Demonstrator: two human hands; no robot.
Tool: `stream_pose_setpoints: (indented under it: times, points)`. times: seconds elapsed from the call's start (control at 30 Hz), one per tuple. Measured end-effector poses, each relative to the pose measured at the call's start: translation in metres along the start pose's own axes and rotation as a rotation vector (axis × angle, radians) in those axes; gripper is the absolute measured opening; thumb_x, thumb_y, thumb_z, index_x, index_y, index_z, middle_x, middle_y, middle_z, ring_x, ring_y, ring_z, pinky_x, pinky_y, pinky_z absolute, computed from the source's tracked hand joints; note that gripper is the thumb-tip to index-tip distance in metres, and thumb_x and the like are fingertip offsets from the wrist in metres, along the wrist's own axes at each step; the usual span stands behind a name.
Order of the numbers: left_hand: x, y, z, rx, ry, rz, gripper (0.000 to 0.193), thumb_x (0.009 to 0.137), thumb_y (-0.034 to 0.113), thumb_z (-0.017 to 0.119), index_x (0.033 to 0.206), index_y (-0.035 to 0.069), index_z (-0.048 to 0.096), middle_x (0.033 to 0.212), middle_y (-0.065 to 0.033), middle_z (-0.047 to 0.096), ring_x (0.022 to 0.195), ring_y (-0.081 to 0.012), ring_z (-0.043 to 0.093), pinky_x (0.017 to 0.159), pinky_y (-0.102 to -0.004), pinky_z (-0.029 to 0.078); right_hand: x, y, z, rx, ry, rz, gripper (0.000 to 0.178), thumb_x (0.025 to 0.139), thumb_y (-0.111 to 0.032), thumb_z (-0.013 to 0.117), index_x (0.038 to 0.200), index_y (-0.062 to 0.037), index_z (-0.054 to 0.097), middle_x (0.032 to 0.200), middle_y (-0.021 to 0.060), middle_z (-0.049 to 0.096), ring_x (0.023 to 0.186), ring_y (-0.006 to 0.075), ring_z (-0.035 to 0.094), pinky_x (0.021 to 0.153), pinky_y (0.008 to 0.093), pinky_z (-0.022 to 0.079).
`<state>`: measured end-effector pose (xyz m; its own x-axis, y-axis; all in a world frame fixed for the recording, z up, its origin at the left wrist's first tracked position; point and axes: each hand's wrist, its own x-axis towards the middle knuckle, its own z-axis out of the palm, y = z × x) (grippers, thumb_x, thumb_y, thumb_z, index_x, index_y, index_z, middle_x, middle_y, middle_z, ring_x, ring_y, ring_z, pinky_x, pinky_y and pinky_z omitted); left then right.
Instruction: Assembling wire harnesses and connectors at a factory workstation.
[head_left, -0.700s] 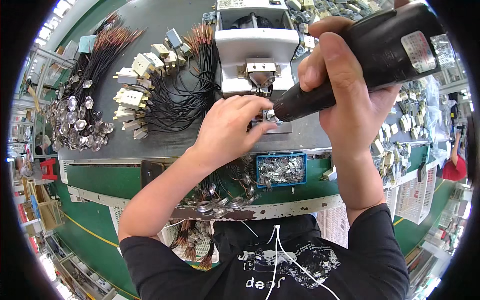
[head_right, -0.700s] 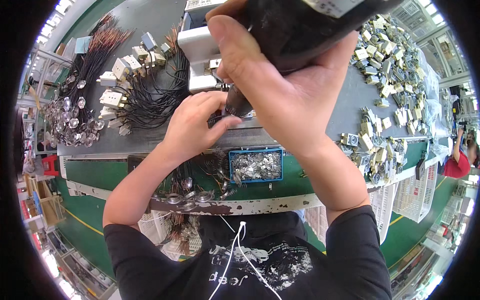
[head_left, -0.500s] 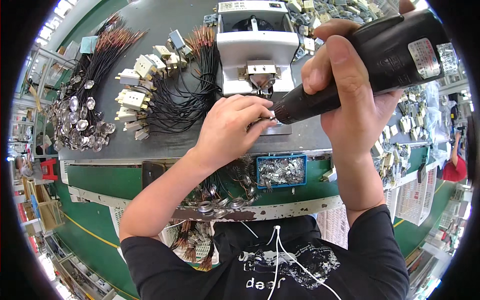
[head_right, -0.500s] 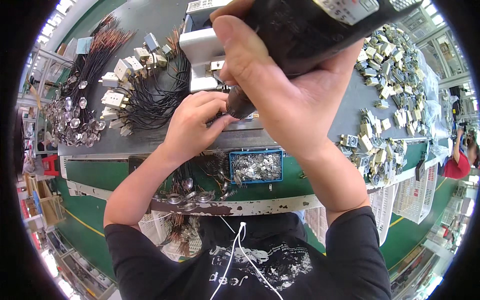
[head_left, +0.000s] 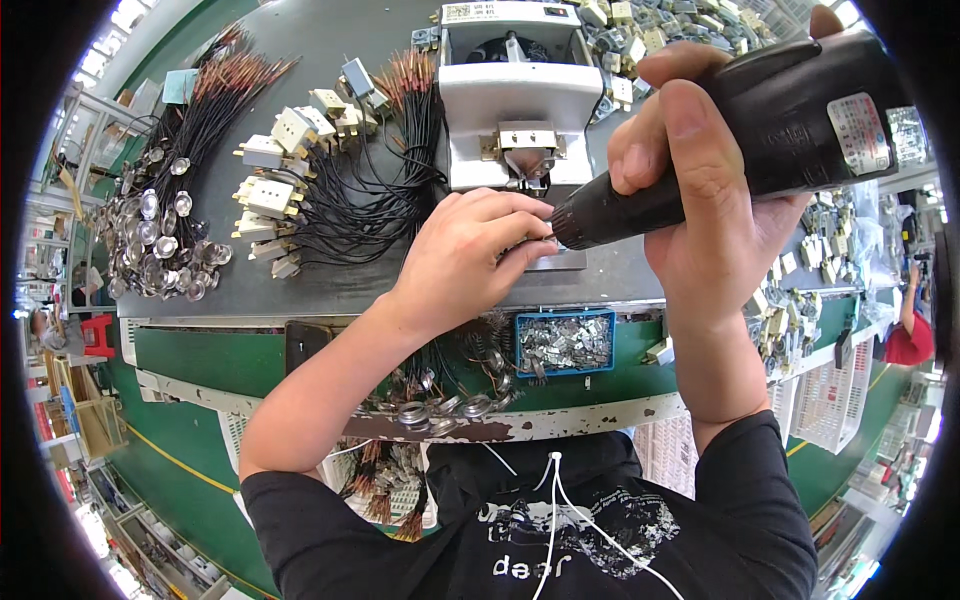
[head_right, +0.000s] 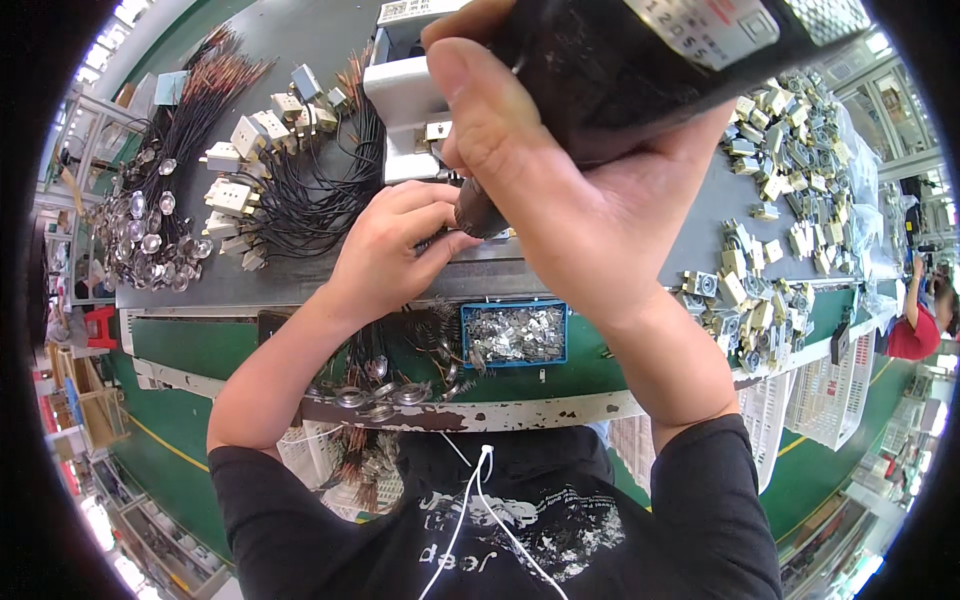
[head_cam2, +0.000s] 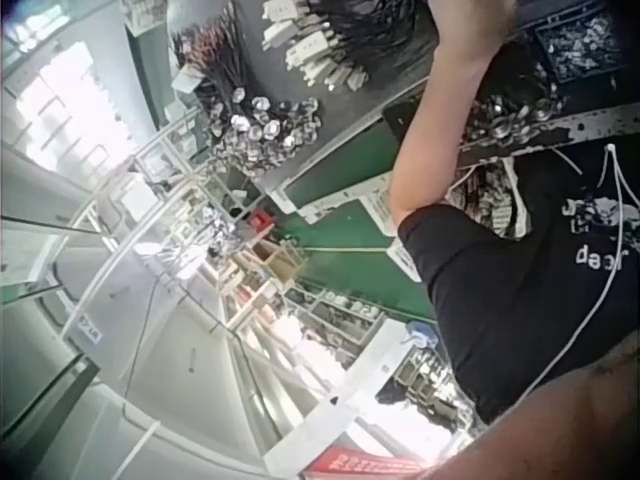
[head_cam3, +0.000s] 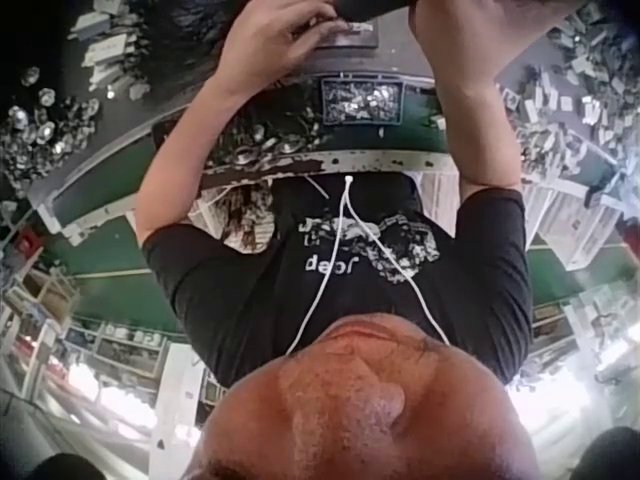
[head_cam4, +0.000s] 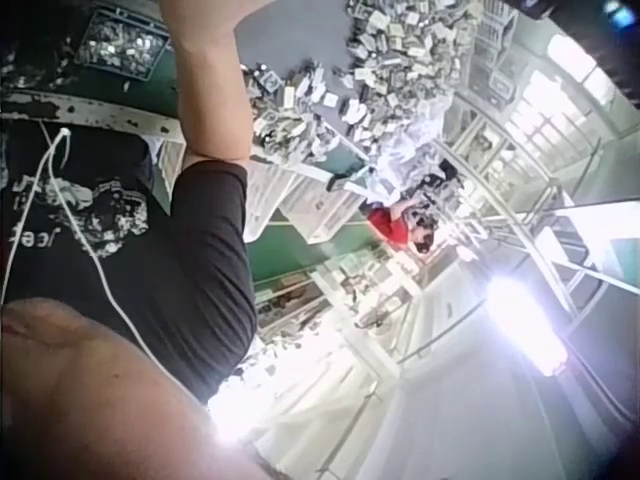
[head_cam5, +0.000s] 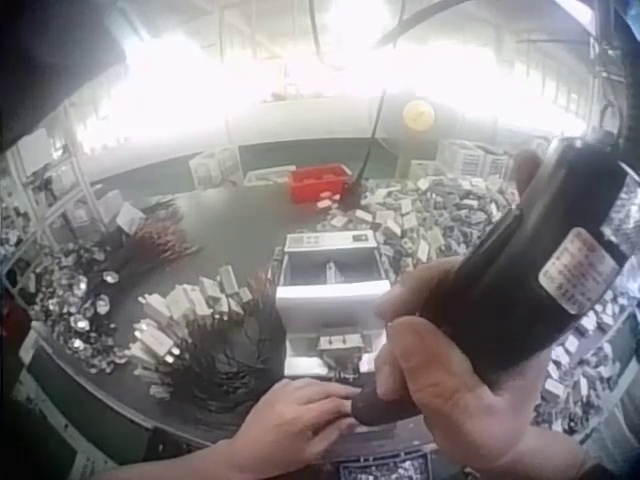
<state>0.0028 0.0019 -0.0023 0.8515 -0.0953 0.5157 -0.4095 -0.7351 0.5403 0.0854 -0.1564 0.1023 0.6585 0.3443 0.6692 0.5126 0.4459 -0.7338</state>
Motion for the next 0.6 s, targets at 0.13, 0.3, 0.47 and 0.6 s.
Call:
stream_pose_setpoints:
  times: [0.13, 0.3, 0.47, 0.6]
  points:
    - [0.000, 0.003, -0.002, 0.100, -0.071, -0.049, 0.018, 0.083, 0.022, 0.079, 0.093, 0.012, 0.070, 0.099, 0.0005, 0.069, 0.096, -0.0213, 0.066, 0.081, -0.0377, 0.046, -0.002, 0.003, 0.002, 0.011, 0.053, 0.064, 0.068, 0.099, 0.001, 0.061, 0.155, -0.0012, 0.024, 0.094, 0.0164, 0.066, 0.063, 0.0142, 0.062, 0.061, 0.0304, 0.052]
    - [-0.013, -0.005, 0.004, 0.258, -0.151, -0.003, 0.016, 0.082, 0.022, 0.079, 0.091, 0.013, 0.070, 0.094, 0.0016, 0.066, 0.092, -0.0203, 0.064, 0.078, -0.0382, 0.045, -0.003, 0.012, -0.001, -0.007, -0.001, 0.081, 0.013, 0.097, 0.000, 0.066, 0.108, 0.0073, 0.065, 0.096, 0.0111, 0.071, 0.065, 0.0121, 0.063, 0.060, 0.0256, 0.051]
    - [-0.014, -0.006, 0.009, 0.212, -0.142, -0.071, 0.010, 0.080, 0.014, 0.077, 0.087, 0.015, 0.071, 0.098, 0.0028, 0.068, 0.094, -0.0202, 0.065, 0.077, -0.0378, 0.046, -0.007, 0.027, 0.003, -0.059, 0.079, 0.084, 0.011, 0.094, 0.003, 0.069, 0.105, 0.0068, 0.067, 0.090, 0.0084, 0.070, 0.065, 0.0106, 0.064, 0.059, 0.0237, 0.051]
    - [-0.015, -0.008, 0.012, 0.183, -0.104, -0.050, 0.011, 0.079, 0.012, 0.077, 0.088, 0.016, 0.071, 0.101, 0.0023, 0.070, 0.096, -0.0213, 0.066, 0.078, -0.0382, 0.048, -0.008, 0.034, 0.004, -0.051, 0.021, 0.086, 0.009, 0.093, 0.005, 0.070, 0.102, 0.0057, 0.068, 0.092, 0.0078, 0.071, 0.065, 0.0093, 0.064, 0.057, 0.0224, 0.051]
